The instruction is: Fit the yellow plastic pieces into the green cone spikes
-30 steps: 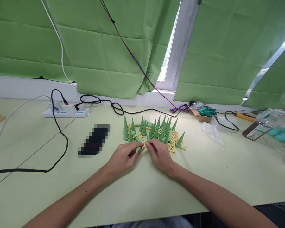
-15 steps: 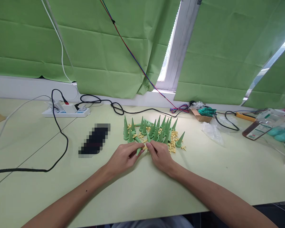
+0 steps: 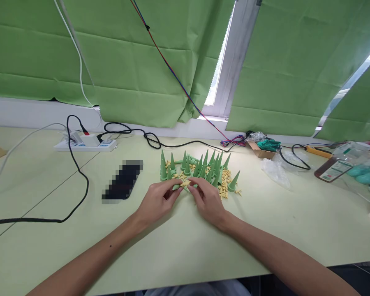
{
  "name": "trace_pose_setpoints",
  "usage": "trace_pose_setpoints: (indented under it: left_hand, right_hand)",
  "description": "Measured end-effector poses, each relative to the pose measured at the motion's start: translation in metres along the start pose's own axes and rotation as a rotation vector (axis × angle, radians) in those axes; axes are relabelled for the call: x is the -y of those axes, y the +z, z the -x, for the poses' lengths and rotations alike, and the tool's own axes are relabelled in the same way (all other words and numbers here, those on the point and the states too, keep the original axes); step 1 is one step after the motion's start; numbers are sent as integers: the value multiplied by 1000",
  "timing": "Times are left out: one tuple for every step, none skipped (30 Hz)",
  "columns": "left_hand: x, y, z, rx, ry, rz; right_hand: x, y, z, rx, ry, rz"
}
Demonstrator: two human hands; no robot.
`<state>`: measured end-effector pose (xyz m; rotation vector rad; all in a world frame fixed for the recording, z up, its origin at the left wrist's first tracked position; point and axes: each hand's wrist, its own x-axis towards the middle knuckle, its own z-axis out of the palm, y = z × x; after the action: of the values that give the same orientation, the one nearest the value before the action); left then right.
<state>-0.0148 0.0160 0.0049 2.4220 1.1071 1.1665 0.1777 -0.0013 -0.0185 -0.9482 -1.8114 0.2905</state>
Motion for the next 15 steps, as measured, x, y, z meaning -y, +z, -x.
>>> trace_pose_setpoints:
  left_hand:
    - [0,0,0,7,3,-2]
    - [-1,0,0,19,9,-5]
    - [-1,0,0,34,17,-9]
    - [-1,0,0,51,25,-16]
    - [-2,1,0,69,31,-24]
    - [-2,1,0,88,33,-33]
    - [-2,1,0,106,32,-42]
    - [-3,1,0,121,28,-48]
    - [-3,1,1,135,24,-52]
    - [-3,1,1,145,22,-53]
    - [-3,0,1,152,22,-52]
    - [-3,1,1,156,26,-50]
    - [-3,1,2,159,31,-50]
    - [-2,1,2,162,37,-52]
    - [-2,0,2,163,44,-53]
  right_hand:
    - [0,0,0,7,-9,-3]
    - [0,0,-1,12,-15,-5]
    - [0,0,-1,16,-17,-5]
    - [0,0,-1,22,-15,-6]
    - [0,-1,-1,28,-11,-7]
    - [0,-1,-2,33,-8,-9]
    - [0,-1,-2,39,-4,-9]
    - [0,-1,-2,43,-4,-9]
    - [0,-1,-2,48,-3,-8]
    - [-1,-1,-2,51,-2,-6]
    - [-1,-1,-2,54,-1,-4]
    - [-1,-1,-2,58,3,-1]
    - [-2,-1,-2,62,9,3]
    - [-2,-1,-2,66,16,7]
    - [-2,-1,-2,73,24,11]
